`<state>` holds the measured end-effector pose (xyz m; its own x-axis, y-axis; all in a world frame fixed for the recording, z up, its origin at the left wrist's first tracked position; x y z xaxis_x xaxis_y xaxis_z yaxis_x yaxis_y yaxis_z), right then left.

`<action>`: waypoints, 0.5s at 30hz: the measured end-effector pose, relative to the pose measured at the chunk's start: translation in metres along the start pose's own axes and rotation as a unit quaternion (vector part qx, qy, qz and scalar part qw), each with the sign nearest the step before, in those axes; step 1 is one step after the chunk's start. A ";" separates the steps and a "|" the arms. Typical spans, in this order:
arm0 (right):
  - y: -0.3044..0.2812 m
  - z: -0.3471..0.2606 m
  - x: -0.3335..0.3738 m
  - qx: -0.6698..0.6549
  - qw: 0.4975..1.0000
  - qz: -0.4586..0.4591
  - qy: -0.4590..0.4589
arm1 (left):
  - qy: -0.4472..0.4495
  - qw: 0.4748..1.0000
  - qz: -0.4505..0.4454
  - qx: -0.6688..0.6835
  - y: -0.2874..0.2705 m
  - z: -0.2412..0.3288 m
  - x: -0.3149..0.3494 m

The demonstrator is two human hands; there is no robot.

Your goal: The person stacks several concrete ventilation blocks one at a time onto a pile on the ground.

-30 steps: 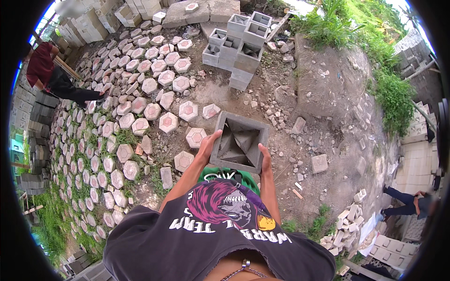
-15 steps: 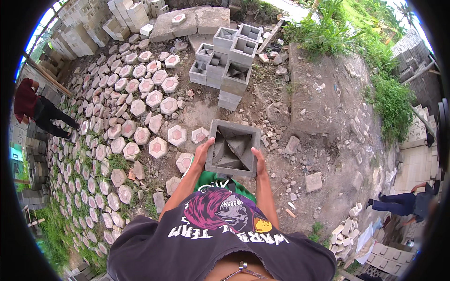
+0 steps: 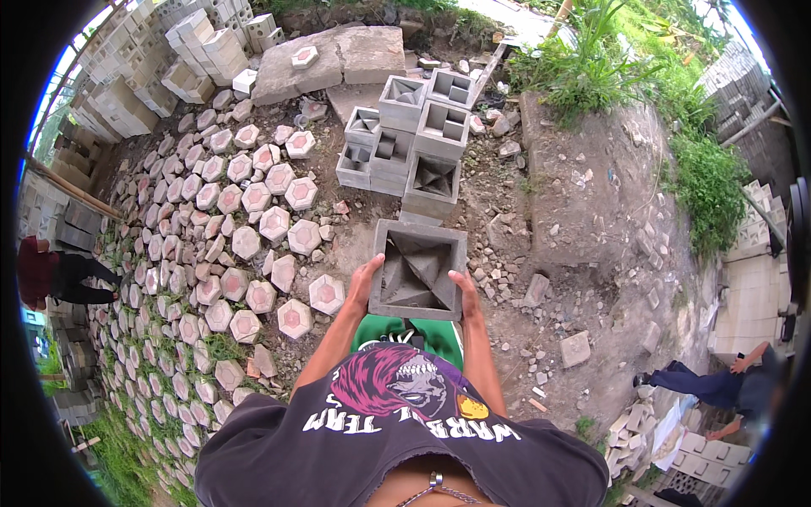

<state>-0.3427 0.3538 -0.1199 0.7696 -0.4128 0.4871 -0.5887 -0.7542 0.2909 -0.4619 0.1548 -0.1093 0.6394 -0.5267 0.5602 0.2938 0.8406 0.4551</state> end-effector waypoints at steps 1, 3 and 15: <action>0.012 -0.009 -0.001 -0.003 1.000 0.001 0.003 | -0.004 1.000 -0.006 0.004 -0.007 0.004 -0.008; 0.031 -0.031 -0.008 0.030 0.999 0.018 0.020 | -0.009 1.000 -0.016 0.007 -0.010 0.021 -0.024; 0.092 -0.072 -0.145 0.079 0.995 0.005 0.068 | 0.000 1.000 0.002 0.017 -0.042 0.107 -0.139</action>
<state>-0.5265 0.3809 -0.1050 0.7170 -0.3553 0.5998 -0.5413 -0.8259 0.1579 -0.6397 0.1792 -0.1323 0.6407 -0.5240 0.5612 0.2679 0.8376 0.4761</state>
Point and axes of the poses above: each hand's wrist, its own x-axis away from the middle knuckle, its own y-axis out of the palm, z = x × y, the point moved 9 cm from there along -x, towards the middle knuckle, and after that the axes turned 1 degree about x, right-handed, at the moved point
